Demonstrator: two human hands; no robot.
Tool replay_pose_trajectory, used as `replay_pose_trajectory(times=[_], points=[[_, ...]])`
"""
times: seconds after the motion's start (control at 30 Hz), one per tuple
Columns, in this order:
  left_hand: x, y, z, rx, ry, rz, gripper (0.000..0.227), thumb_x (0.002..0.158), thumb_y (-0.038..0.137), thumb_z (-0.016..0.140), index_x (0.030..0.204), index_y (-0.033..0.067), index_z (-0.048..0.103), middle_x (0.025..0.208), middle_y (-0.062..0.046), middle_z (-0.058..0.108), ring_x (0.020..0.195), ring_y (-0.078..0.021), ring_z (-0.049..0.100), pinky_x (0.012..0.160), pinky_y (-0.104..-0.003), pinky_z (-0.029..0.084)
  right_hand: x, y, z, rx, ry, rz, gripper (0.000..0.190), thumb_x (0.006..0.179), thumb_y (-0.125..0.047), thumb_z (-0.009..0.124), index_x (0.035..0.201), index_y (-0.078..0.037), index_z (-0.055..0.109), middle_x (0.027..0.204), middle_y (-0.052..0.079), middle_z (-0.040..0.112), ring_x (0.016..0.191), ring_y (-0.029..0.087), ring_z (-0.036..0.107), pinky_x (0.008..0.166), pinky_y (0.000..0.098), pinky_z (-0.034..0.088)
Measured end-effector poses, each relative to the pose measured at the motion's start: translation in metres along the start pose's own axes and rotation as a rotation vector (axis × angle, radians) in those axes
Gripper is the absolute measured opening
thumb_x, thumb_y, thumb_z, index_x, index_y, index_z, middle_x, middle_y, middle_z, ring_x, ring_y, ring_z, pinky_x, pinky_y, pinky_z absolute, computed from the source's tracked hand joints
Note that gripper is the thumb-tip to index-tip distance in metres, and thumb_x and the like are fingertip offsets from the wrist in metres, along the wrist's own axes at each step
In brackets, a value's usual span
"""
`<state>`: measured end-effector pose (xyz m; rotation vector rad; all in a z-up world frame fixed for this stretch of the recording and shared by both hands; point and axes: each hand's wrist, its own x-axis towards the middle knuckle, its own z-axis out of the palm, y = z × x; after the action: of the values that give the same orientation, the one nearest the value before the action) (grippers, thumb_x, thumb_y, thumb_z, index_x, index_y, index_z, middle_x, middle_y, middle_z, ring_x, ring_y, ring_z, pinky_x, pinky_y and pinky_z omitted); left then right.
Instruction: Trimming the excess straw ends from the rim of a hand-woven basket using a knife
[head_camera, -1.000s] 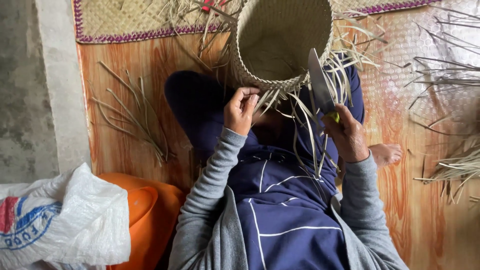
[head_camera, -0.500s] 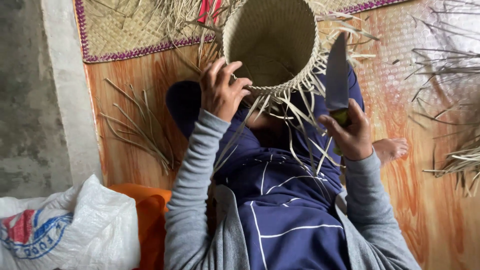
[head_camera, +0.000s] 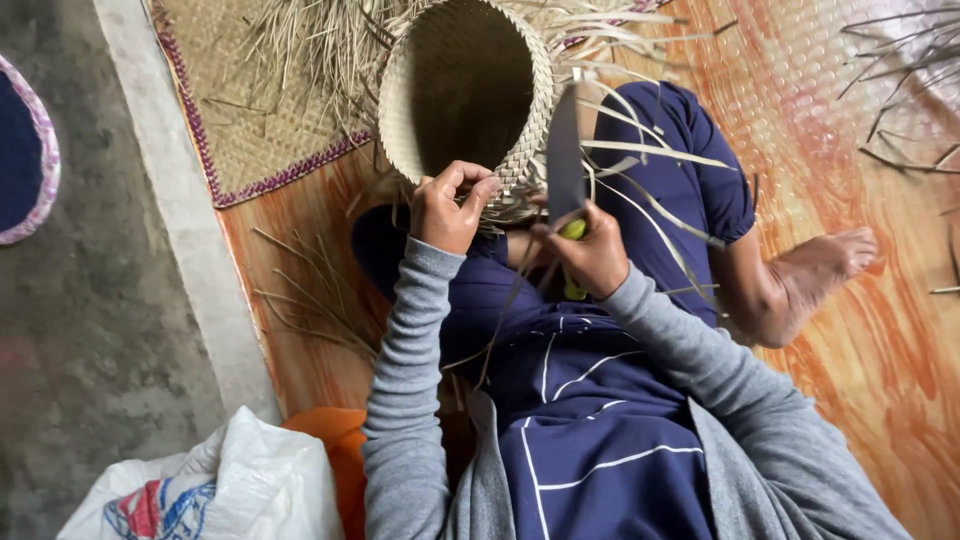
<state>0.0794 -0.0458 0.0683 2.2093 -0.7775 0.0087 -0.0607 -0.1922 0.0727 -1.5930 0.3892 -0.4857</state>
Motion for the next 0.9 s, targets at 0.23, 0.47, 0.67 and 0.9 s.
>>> replay_pose_trajectory(times=[0.23,0.47,0.67,0.9], points=[[0.002,0.005,-0.003,-0.102,-0.024,0.072,0.005,0.095,0.030,0.076,0.096,0.0248,0.076,0.077,0.006,0.077,0.082,-0.0187,0.076,0.080,-0.026,0.049,0.010,0.033,0.007,0.158,0.057,0.107,0.019,0.075,-0.005,0.087,0.076,-0.009,0.069,0.064,0.003,0.071,0.060,0.009,0.067,0.059,0.0230,0.055],[0.000,0.008,-0.003,-0.086,-0.077,0.096,0.010,0.098,0.027,0.073,0.106,0.0234,0.076,0.084,0.004,0.079,0.087,-0.0213,0.076,0.084,-0.027,0.047,0.009,0.073,0.004,0.360,-0.009,0.204,0.026,0.081,0.002,0.083,0.104,0.001,0.072,0.057,0.019,0.069,0.052,0.024,0.073,0.056,0.0292,0.061],[-0.003,-0.011,0.009,0.032,-0.089,0.177,0.029,0.086,0.032,0.083,0.113,0.0249,0.075,0.095,0.005,0.079,0.085,-0.0204,0.073,0.083,-0.031,0.044,0.008,0.086,0.005,0.411,-0.013,0.247,0.028,0.080,0.003,0.083,0.106,0.003,0.071,0.063,0.022,0.070,0.052,0.026,0.072,0.053,0.0328,0.062],[-0.009,-0.026,0.016,0.146,-0.225,0.223,0.054,0.076,0.023,0.084,0.127,0.0336,0.069,0.099,0.013,0.074,0.092,-0.0163,0.065,0.092,-0.035,0.037,-0.002,0.077,0.000,0.243,0.015,0.173,0.028,0.076,-0.002,0.088,0.099,0.002,0.072,0.064,0.016,0.069,0.055,0.021,0.069,0.052,0.0318,0.058]])
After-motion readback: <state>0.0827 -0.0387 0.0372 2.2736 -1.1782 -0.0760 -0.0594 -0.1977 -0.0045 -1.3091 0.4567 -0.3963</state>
